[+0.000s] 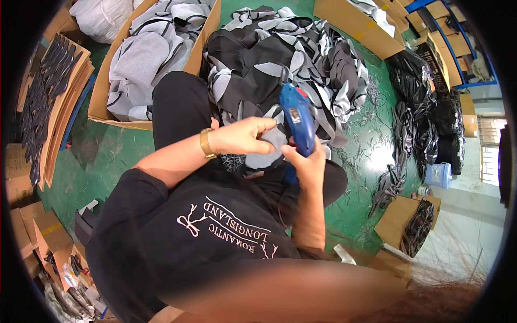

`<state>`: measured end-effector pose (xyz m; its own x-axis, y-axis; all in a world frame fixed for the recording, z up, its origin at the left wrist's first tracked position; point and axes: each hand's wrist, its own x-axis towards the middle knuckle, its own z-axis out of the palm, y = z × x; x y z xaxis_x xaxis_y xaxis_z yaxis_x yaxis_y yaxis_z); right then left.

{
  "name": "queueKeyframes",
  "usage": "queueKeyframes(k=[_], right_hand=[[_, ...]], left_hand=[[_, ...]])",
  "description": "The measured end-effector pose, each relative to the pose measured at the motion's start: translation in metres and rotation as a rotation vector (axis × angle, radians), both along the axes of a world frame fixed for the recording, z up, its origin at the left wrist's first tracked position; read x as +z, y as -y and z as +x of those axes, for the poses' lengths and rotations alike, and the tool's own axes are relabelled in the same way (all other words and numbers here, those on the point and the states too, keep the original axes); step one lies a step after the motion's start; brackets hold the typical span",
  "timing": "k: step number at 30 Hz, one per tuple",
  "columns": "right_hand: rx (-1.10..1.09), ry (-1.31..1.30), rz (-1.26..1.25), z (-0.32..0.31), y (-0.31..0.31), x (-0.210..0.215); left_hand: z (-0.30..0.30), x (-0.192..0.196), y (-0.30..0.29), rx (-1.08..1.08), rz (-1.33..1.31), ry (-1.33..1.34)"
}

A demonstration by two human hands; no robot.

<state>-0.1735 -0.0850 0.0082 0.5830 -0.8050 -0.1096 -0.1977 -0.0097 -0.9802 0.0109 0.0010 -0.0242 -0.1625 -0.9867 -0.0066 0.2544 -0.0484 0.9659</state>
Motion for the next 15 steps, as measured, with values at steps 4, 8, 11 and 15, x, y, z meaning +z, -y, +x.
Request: queueKeyframes(k=[4, 8, 11, 15], right_hand=[[-0.033, -0.070, -0.017, 0.005, -0.003, -0.005], [0.009, 0.022, 0.043, 0.004, -0.010, -0.001], [-0.022, 0.044, 0.041, -0.001, -0.013, -0.005], [-0.172, 0.000, 0.050, -0.020, -0.005, -0.010]], left_hand=[[-0.018, 0.011, -0.002, 0.187, 0.338, -0.703], [-0.012, -0.011, 0.016, 0.086, 0.414, -0.996], [-0.009, -0.027, 0.028, 0.239, 0.383, -0.983], [-0.009, 0.002, 0.022, 0.258, 0.314, -1.045]])
